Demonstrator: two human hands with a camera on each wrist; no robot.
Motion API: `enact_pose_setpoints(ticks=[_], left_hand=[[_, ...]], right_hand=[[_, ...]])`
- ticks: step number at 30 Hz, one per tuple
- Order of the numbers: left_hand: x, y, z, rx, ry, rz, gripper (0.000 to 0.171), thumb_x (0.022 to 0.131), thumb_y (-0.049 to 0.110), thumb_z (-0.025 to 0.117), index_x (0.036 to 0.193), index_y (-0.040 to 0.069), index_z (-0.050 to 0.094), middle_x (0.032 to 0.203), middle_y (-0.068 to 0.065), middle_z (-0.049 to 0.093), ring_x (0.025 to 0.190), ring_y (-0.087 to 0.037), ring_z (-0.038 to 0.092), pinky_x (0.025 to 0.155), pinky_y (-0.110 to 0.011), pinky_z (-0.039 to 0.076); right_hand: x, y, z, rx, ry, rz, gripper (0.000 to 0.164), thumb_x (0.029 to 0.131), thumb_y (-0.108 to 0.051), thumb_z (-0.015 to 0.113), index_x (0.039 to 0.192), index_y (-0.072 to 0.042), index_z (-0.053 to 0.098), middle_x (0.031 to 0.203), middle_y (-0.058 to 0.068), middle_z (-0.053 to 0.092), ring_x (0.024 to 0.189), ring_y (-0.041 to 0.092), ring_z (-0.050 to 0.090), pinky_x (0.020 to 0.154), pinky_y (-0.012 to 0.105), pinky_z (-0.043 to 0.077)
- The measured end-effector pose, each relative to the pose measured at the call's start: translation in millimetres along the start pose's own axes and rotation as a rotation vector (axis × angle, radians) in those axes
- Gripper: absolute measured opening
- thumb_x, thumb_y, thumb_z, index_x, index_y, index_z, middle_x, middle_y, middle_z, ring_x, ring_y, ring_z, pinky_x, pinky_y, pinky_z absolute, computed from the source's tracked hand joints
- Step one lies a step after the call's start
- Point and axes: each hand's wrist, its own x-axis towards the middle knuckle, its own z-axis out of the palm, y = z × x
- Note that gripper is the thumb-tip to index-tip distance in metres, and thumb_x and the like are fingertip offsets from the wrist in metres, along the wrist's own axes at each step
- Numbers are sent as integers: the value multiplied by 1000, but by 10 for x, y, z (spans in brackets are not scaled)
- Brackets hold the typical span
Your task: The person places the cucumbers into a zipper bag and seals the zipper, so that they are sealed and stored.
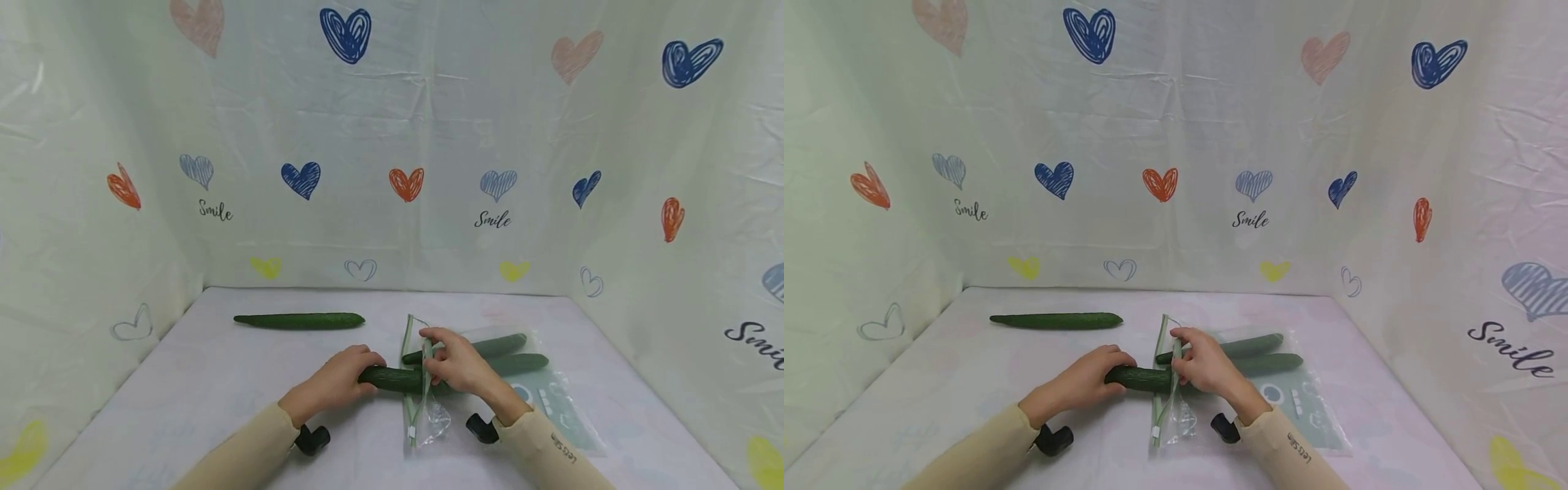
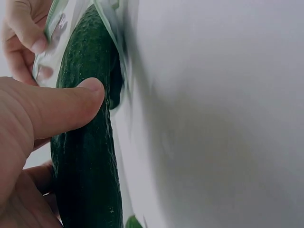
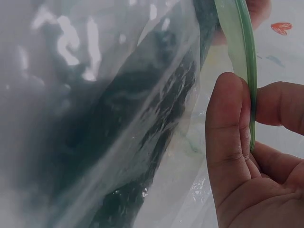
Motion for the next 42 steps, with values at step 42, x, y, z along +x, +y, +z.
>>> enact_pose_setpoints(ticks=[42], left_hand=[[22, -47, 65, -89, -129, -98, 38, 81, 19, 77, 116, 13, 64, 102, 3, 60, 95, -16, 57, 84, -39, 47]], right_hand=[[4, 0, -15, -24, -6, 0, 51, 89, -4, 60, 138, -7, 46, 128, 20, 49, 59, 19, 62, 47, 33, 46]])
